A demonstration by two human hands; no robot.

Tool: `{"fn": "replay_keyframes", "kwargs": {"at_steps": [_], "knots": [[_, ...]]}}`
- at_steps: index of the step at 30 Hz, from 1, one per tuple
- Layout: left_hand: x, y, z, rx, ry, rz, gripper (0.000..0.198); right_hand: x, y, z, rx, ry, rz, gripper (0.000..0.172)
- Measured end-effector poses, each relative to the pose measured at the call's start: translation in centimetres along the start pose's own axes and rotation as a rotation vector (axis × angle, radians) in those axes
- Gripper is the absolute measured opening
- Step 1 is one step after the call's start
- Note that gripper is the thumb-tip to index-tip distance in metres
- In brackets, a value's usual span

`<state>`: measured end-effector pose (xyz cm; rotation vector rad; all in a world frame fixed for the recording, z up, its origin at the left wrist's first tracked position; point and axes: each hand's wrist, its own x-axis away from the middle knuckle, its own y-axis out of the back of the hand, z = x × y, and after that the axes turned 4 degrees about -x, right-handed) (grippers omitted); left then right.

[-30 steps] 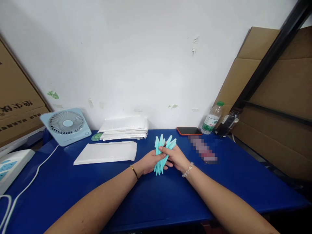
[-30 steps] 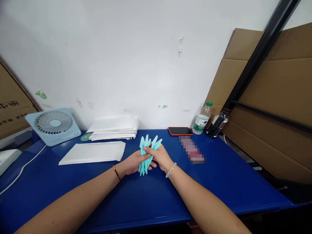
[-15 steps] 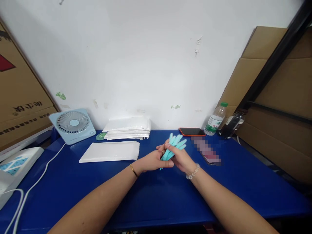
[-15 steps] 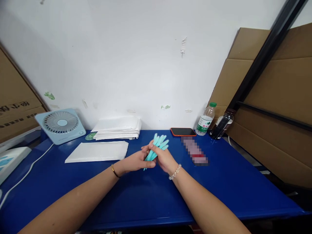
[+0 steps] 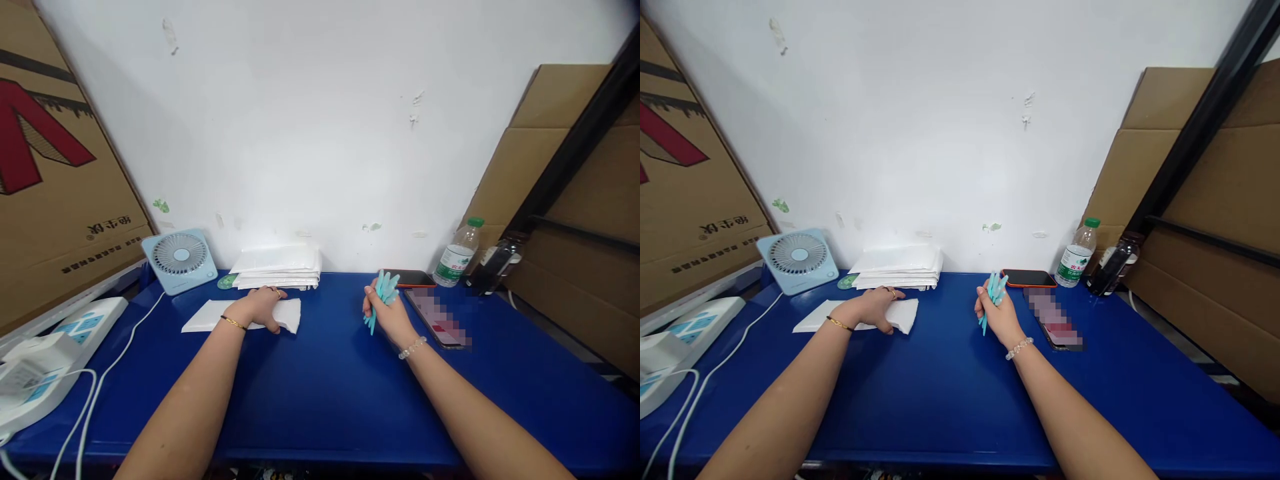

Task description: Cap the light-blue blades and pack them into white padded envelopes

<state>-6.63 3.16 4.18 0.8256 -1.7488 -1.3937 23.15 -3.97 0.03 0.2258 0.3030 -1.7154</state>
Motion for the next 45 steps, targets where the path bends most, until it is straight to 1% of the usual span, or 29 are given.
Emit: {"fn": "replay_keyframes", "kwargs": {"at_steps": [3, 4, 5, 6, 8, 10, 11, 13, 15, 17, 19, 21, 23, 26, 28, 30, 32, 36, 38, 41, 43, 45], "knots": [[0.5, 0.9, -1.7, 0.130, -0.102, -0.062, 0.048, 0.4, -0.5, 2.0, -0.123, 0.041, -0.027, 0.028], [0.8, 1.4, -2.3, 0.216, -0.142, -0.088, 0.039, 0.4, -0.6, 3.1, -0.179, 0.049, -0.043, 0.028], [1.1, 2.1, -2.8, 0.321, -0.181, -0.125, 0.035, 0.3, -0.7, 4.4, -0.243, 0.053, -0.062, 0.028], [1.6, 2.7, -3.3, 0.441, -0.215, -0.187, 0.035, 0.3, -0.9, 5.9, -0.306, 0.047, -0.067, 0.028], [2.5, 3.9, -4.3, 0.713, -0.301, -0.312, 0.043, -0.1, -1.4, 9.3, -0.412, 0.041, -0.062, 0.027], [3.2, 4.5, -5.2, 1.012, -0.410, -0.388, 0.054, -0.6, -2.3, 12.9, -0.486, 0.049, -0.064, 0.027], [3.4, 4.6, -5.6, 1.146, -0.464, -0.395, 0.058, -0.8, -3.0, 14.5, -0.519, 0.063, -0.069, 0.027], [3.5, 4.1, -6.3, 1.331, -0.550, -0.359, 0.066, -1.1, -4.7, 17.1, -0.575, 0.084, -0.063, 0.027], [3.3, 3.4, -6.9, 1.386, -0.598, -0.299, 0.068, -1.3, -6.8, 18.7, -0.597, 0.094, -0.046, 0.027], [3.1, 2.9, -7.4, 1.370, -0.629, -0.263, 0.065, -1.3, -8.8, 19.0, -0.593, 0.100, -0.022, 0.026], [3.0, 2.6, -7.9, 1.333, -0.667, -0.241, 0.061, -1.3, -10.5, 18.6, -0.569, 0.102, -0.005, 0.027], [3.0, 2.5, -8.2, 1.316, -0.707, -0.217, 0.063, -1.4, -11.4, 17.7, -0.526, 0.113, -0.004, 0.027], [2.9, 2.3, -8.3, 1.340, -0.726, -0.198, 0.066, -1.4, -11.8, 16.8, -0.456, 0.133, -0.005, 0.027], [2.6, 1.7, -8.1, 1.425, -0.712, -0.177, 0.065, -1.2, -11.7, 15.8, -0.259, 0.165, 0.051, 0.024], [2.4, 1.2, -7.9, 1.473, -0.710, -0.164, 0.062, -1.0, -11.6, 15.3, -0.114, 0.182, 0.131, 0.023], [2.2, 1.0, -7.8, 1.505, -0.717, -0.152, 0.059, -0.9, -11.4, 15.0, -0.044, 0.186, 0.218, 0.024], [2.2, 0.9, -7.8, 1.532, -0.726, -0.138, 0.060, -0.9, -11.1, 14.8, -0.037, 0.148, 0.297, 0.026], [2.2, 1.1, -7.8, 1.613, -0.708, -0.078, 0.067, -1.1, -10.0, 15.0, -0.062, 0.015, 0.438, 0.034], [2.2, 1.3, -7.8, 1.660, -0.680, -0.052, 0.071, -1.2, -9.4, 15.2, -0.086, 0.011, 0.486, 0.032], [2.2, 1.5, -7.5, 1.707, -0.654, 0.013, 0.076, -1.5, -8.8, 15.4, -0.104, 0.068, 0.505, 0.028], [2.1, 1.5, -7.2, 1.735, -0.646, 0.063, 0.078, -1.9, -8.4, 15.2, -0.063, 0.111, 0.502, 0.026], [1.9, 1.3, -6.9, 1.750, -0.599, 0.076, 0.076, -2.5, -8.1, 14.7, 0.015, 0.179, 0.435, 0.022]]}}
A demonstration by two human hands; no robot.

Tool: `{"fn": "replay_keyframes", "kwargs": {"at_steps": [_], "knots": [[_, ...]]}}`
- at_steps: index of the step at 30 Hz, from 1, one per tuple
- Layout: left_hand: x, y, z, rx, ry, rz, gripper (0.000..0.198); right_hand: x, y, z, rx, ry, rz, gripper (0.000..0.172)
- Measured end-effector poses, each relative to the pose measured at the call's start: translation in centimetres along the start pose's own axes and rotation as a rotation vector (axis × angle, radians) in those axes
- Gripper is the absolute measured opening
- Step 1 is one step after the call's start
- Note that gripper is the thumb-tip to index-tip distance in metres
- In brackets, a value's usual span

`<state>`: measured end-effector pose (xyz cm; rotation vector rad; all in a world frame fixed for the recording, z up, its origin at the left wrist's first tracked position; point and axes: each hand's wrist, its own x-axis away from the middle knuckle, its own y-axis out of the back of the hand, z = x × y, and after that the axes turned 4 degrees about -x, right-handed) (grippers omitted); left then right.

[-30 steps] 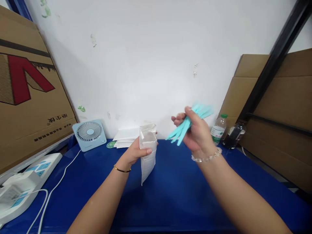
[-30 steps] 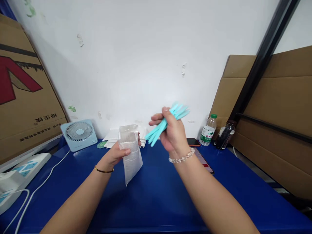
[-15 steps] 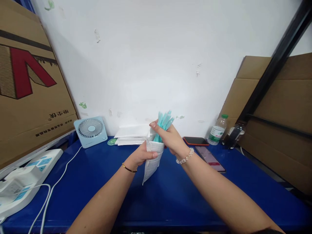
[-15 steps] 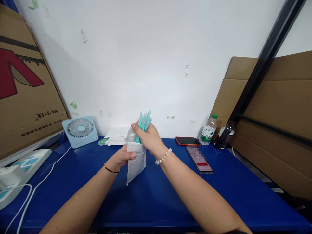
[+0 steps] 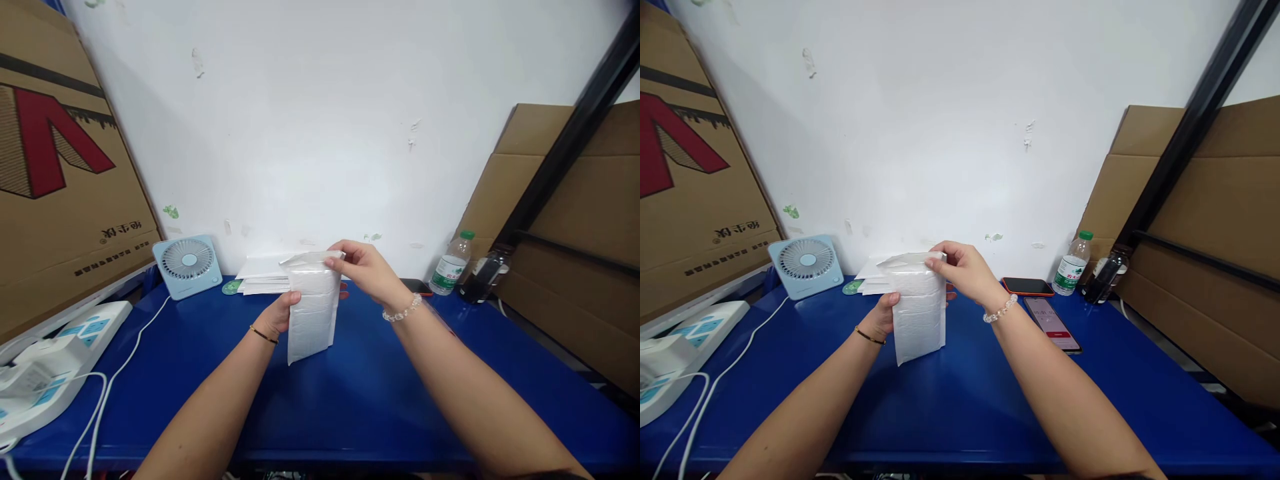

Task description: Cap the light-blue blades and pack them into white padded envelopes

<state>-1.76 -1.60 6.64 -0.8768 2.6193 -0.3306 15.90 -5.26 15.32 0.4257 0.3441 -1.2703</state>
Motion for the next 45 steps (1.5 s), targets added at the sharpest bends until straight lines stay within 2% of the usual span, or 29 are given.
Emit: {"fn": "replay_keyframes", "kwargs": {"at_steps": [4, 5, 7, 9, 11, 14, 15, 17, 19, 22, 24, 26, 28, 31, 34, 36, 37, 39, 41, 43, 45], "knots": [[-0.6, 1.1, 1.0, -0.101, 0.068, -0.213, 0.052, -0.1, 1.6, -0.8, 0.214, 0.119, -0.234, 0.019], [-0.8, 1.3, 1.4, -0.107, 0.080, -0.252, 0.045, 0.0, 2.1, -0.8, 0.239, 0.135, -0.238, 0.020], [-1.1, 1.4, 2.0, -0.077, 0.121, -0.278, 0.037, 0.5, 3.0, -0.7, 0.259, 0.170, -0.141, 0.022], [-1.3, 1.0, 2.4, -0.045, 0.199, -0.238, 0.034, 0.9, 3.8, -0.5, 0.274, 0.210, 0.013, 0.029], [-1.3, 0.2, 2.6, -0.011, 0.296, -0.137, 0.029, 1.3, 4.4, -0.7, 0.297, 0.206, 0.141, 0.032], [-1.4, -0.9, 3.0, 0.117, 0.431, 0.038, 0.027, 1.9, 5.8, -2.0, 0.297, 0.056, 0.166, 0.022], [-1.4, -1.0, 3.2, 0.164, 0.460, 0.069, 0.031, 2.1, 6.7, -2.8, 0.286, -0.009, 0.109, 0.025], [-1.6, -0.9, 3.9, 0.222, 0.504, 0.075, 0.036, 2.8, 9.2, -4.7, 0.262, -0.105, -0.093, 0.030], [-1.9, -0.4, 4.9, 0.231, 0.534, 0.000, 0.036, 3.8, 12.4, -7.1, 0.241, -0.189, -0.304, 0.037], [-2.5, 0.6, 6.3, 0.239, 0.536, -0.172, 0.041, 5.2, 17.2, -10.9, 0.312, -0.322, -0.554, 0.039], [-2.8, 1.1, 7.0, 0.242, 0.511, -0.284, 0.042, 5.7, 19.1, -13.2, 0.508, -0.474, -0.659, 0.038], [-2.9, 1.5, 7.4, 0.227, 0.505, -0.378, 0.038, 5.6, 19.7, -15.2, 0.584, -0.540, -0.668, 0.031], [-2.9, 1.7, 7.4, 0.214, 0.509, -0.433, 0.036, 5.0, 19.3, -16.6, 0.644, -0.573, -0.659, 0.025], [-2.8, 1.9, 7.3, 0.210, 0.482, -0.485, 0.032, 3.3, 17.5, -17.6, 0.747, -0.580, -0.639, 0.019], [-3.0, 2.2, 7.2, 0.218, 0.441, -0.562, 0.026, 1.2, 14.0, -17.3, 0.881, -0.450, -0.602, 0.035], [-3.2, 2.4, 7.3, 0.225, 0.405, -0.615, 0.024, -0.3, 10.5, -16.6, 1.059, -0.175, -0.434, 0.044], [-3.3, 2.6, 7.4, 0.228, 0.385, -0.636, 0.023, -1.2, 8.5, -16.2, 1.076, -0.055, -0.309, 0.045], [-3.3, 2.9, 7.5, 0.231, 0.343, -0.659, 0.024, -2.9, 4.5, -15.4, 1.107, 0.110, -0.085, 0.049], [-3.3, 3.1, 7.5, 0.242, 0.308, -0.652, 0.027, -4.6, 1.2, -14.9, 1.214, 0.141, 0.024, 0.053], [-3.2, 3.2, 7.3, 0.267, 0.267, -0.617, 0.026, -5.9, -1.0, -14.5, 1.320, 0.093, 0.096, 0.039], [-3.2, 3.2, 6.8, 0.303, 0.216, -0.593, 0.017, -6.6, -1.9, -14.1, 1.362, 0.046, 0.141, 0.027]]}}
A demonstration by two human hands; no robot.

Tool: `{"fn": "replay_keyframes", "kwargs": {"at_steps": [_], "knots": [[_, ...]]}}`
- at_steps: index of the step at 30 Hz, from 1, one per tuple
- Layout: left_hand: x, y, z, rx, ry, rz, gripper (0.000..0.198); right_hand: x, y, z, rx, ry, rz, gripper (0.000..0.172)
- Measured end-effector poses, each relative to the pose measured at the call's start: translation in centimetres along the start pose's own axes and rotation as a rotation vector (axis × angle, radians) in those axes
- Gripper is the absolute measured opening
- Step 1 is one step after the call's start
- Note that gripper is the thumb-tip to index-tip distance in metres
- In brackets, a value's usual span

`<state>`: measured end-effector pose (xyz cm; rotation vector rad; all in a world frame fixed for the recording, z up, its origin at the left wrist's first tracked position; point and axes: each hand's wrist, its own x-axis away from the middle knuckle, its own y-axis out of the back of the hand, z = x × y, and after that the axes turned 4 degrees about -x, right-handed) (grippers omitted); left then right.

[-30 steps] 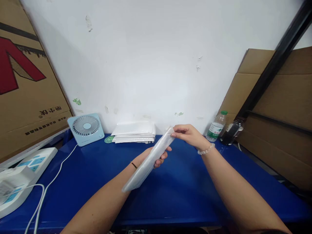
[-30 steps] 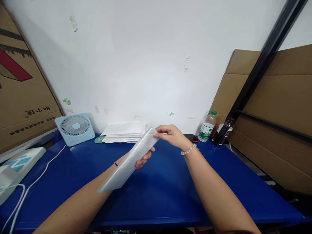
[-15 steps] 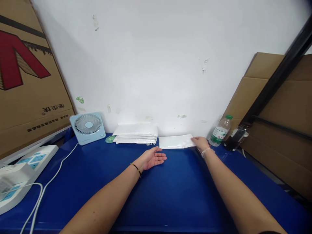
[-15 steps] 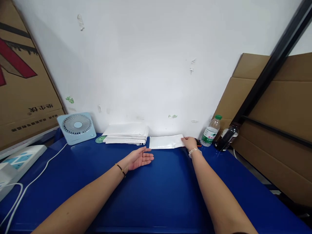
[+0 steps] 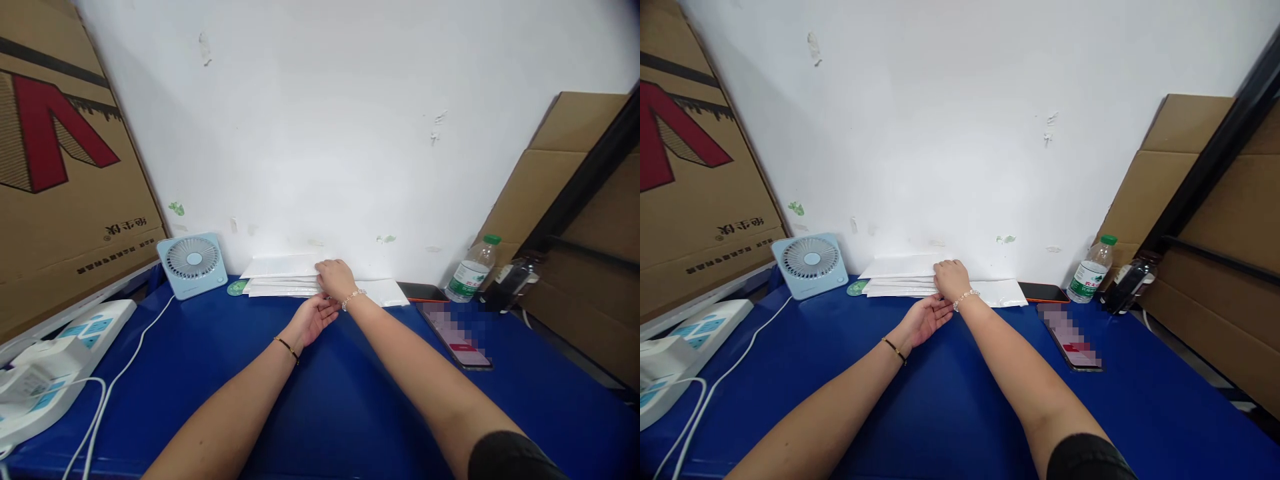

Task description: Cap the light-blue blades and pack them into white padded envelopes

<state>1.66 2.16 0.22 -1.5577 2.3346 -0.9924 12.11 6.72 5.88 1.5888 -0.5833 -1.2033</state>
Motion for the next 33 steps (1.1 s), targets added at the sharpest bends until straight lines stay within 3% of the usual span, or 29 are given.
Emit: {"fn": "replay_keyframes", "kwargs": {"at_steps": [3, 6, 10, 14, 17, 21, 23, 26, 31, 33], "knots": [[0.4, -0.5, -0.7, 0.074, -0.063, 0.025, 0.034, 1.3, 0.7, -0.2, -0.018, -0.024, -0.028, 0.030], [0.8, -1.1, -1.0, 0.115, -0.179, 0.005, 0.049, 5.4, 1.6, -1.6, -0.126, -0.042, -0.140, 0.035], [1.0, -1.7, -0.3, 0.134, -0.390, -0.053, 0.037, 12.3, 2.5, -4.1, -0.237, 0.101, -0.134, 0.036], [0.8, -2.5, 0.3, 0.067, -0.587, -0.259, 0.035, 16.4, 2.2, -6.1, -0.275, 0.087, -0.057, 0.037], [0.8, -3.3, 0.4, -0.026, -0.714, -0.362, 0.039, 17.2, 1.0, -7.1, -0.402, 0.020, 0.017, 0.042], [1.3, -5.1, 0.3, -0.087, -0.819, -0.323, 0.044, 17.3, -0.9, -8.1, -0.611, -0.108, 0.119, 0.100], [1.7, -6.1, 0.0, -0.139, -0.856, -0.277, 0.045, 17.2, -1.5, -8.5, -0.663, -0.138, 0.145, 0.108], [2.1, -7.5, -0.9, -0.212, -0.883, -0.224, 0.045, 17.1, -1.7, -8.5, -0.685, -0.109, 0.126, 0.105], [2.9, -8.4, -4.0, -0.336, -0.947, -0.239, 0.049, 16.8, -1.4, -7.9, -0.589, -0.047, 0.129, 0.072], [3.4, -8.2, -5.7, -0.401, -0.980, -0.232, 0.051, 16.8, -1.3, -7.7, -0.536, -0.049, 0.150, 0.067]]}}
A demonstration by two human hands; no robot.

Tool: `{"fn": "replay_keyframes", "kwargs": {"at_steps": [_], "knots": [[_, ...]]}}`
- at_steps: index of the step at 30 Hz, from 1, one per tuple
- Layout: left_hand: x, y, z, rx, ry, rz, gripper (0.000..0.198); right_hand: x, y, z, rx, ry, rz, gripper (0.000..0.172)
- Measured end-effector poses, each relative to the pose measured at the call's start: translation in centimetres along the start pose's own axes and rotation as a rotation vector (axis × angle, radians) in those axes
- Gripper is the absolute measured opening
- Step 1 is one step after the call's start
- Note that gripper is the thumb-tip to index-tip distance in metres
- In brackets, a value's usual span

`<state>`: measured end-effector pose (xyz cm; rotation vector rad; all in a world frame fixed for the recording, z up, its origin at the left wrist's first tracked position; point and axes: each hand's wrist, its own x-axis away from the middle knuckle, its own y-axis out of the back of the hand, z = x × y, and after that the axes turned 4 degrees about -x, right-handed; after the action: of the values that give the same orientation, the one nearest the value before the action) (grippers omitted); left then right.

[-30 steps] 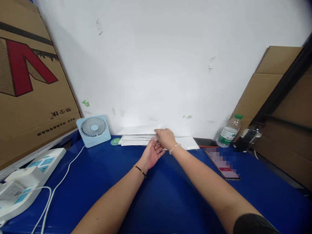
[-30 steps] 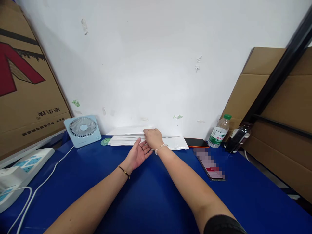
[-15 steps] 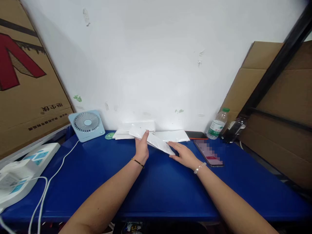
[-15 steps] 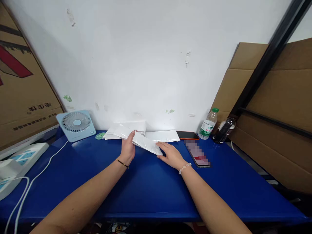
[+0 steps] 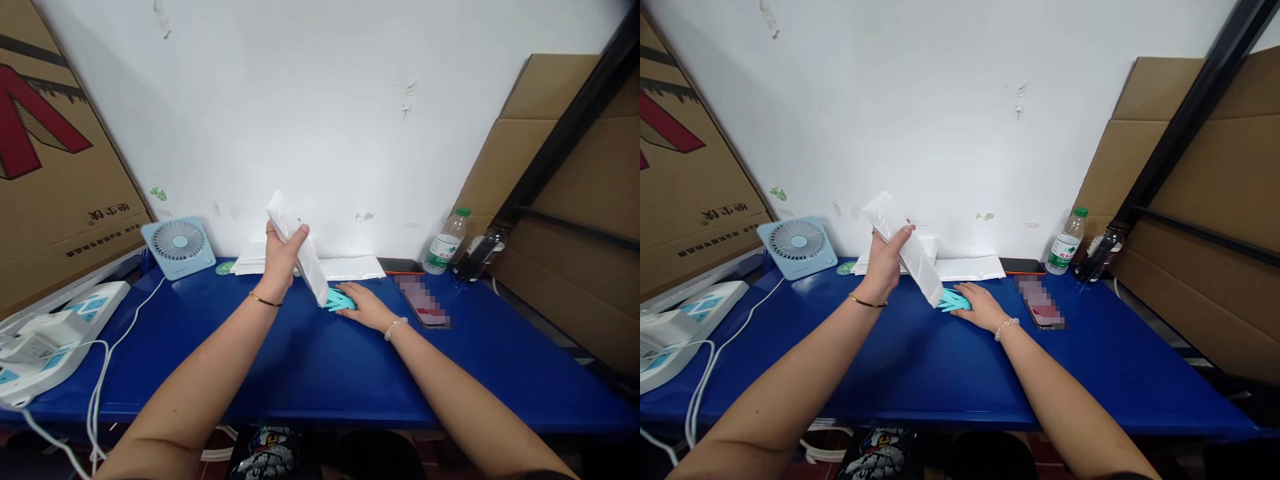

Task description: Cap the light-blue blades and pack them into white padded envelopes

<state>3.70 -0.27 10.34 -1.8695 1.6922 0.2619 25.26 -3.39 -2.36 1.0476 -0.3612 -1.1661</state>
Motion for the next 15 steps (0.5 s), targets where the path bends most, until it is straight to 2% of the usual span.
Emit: {"fn": "replay_keyframes", "kwargs": {"at_steps": [5, 8, 11, 13, 15], "knots": [[-2.3, 2.3, -3.5, -0.225, -0.131, 0.098, 0.056, 0.1, 0.1, 0.0, 0.056, -0.042, 0.058, 0.069], [-2.6, 4.2, -4.4, -0.586, -0.144, 0.234, 0.067, 0.3, 0.2, 0.1, 0.060, -0.053, 0.086, 0.071], [-1.8, 6.6, -2.8, -1.058, -0.071, 0.478, 0.080, 0.4, -0.1, 0.5, 0.056, -0.060, 0.106, 0.070], [-0.9, 8.5, -0.6, -1.337, 0.027, 0.670, 0.079, 0.4, -0.3, 0.7, 0.050, -0.059, 0.114, 0.069], [-0.1, 10.4, 1.6, -1.558, 0.134, 0.796, 0.087, 0.4, -0.5, 0.8, 0.040, -0.037, 0.108, 0.067]]}}
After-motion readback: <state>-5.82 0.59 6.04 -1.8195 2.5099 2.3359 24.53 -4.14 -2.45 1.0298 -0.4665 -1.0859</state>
